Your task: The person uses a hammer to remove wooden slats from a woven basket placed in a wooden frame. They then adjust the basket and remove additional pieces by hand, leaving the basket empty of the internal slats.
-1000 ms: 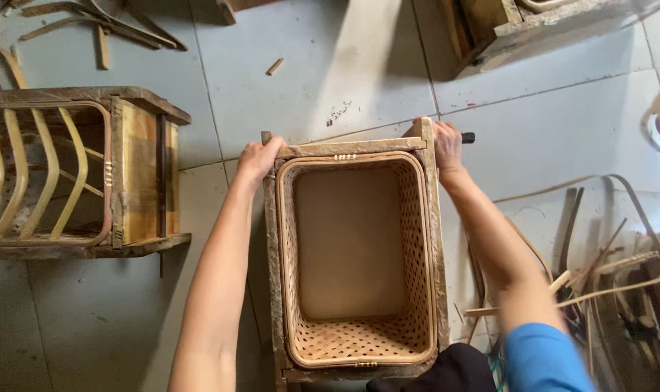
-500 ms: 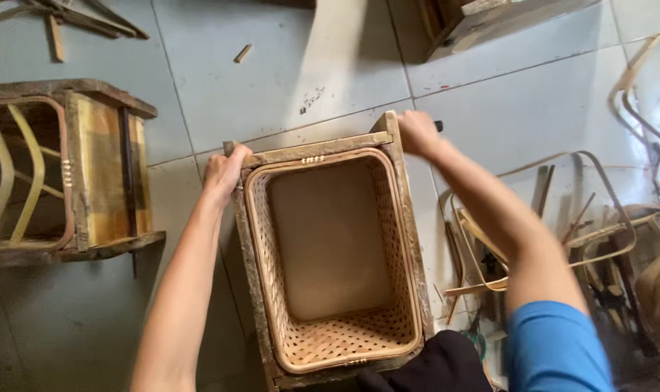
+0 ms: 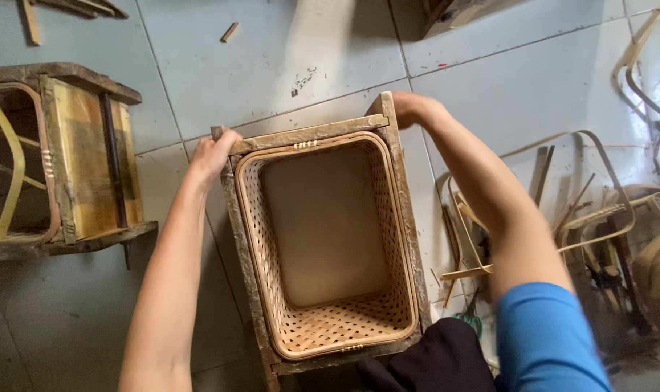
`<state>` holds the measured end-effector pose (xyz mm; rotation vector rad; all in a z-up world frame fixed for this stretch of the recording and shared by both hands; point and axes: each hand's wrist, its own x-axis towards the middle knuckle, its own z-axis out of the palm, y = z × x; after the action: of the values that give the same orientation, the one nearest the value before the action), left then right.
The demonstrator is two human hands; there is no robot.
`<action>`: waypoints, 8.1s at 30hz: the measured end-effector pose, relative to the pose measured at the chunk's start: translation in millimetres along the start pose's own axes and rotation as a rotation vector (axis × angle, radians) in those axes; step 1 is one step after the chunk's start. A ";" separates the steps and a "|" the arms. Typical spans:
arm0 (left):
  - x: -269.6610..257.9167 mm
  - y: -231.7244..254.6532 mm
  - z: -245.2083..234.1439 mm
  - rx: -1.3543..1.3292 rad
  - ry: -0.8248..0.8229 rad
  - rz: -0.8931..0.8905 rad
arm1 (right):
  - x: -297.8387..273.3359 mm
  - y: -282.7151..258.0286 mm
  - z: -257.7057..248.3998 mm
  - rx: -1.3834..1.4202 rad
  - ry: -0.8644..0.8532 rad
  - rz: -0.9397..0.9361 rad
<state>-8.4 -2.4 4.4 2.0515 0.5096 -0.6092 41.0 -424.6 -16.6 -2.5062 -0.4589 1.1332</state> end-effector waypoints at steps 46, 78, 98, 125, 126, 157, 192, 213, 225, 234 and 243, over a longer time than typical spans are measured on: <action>31.7 -33.7 16.1 0.236 0.253 0.078 | 22.5 46.1 47.5 -0.237 0.773 -0.076; 2.0 -17.1 19.2 0.288 0.297 0.006 | -99.5 6.3 128.5 -0.276 0.824 -0.130; -7.0 -27.0 23.0 0.323 0.471 0.178 | -64.0 5.4 72.7 0.409 1.236 -0.174; -0.8 -17.3 19.1 0.333 0.440 0.173 | -59.5 27.9 65.0 0.618 1.017 -0.233; 0.4 -18.7 19.0 0.308 0.418 0.176 | -57.4 30.4 64.3 0.875 0.912 -0.292; -29.7 7.3 26.1 0.350 0.460 0.141 | -57.5 26.1 69.8 0.124 1.309 -0.204; -11.7 0.6 25.2 0.365 0.511 0.151 | -59.5 29.3 48.9 0.936 0.882 -0.263; -15.5 -4.3 22.1 0.332 0.408 -0.060 | -66.9 40.9 61.4 0.214 1.076 -0.216; 5.9 -16.9 19.6 0.147 0.252 0.242 | -67.0 24.5 -19.1 -0.151 1.037 -0.449; 38.1 -28.6 13.8 -0.033 0.091 0.310 | -19.6 -94.8 -40.8 -0.101 0.547 -0.628; 39.9 -41.0 13.9 -0.291 0.039 0.226 | -1.6 -80.2 -23.3 -0.078 0.602 -0.678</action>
<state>-3.1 11.1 -52.6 1.8141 0.3589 -0.3388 46.2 -358.5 34.2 -2.2922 -1.0584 0.1023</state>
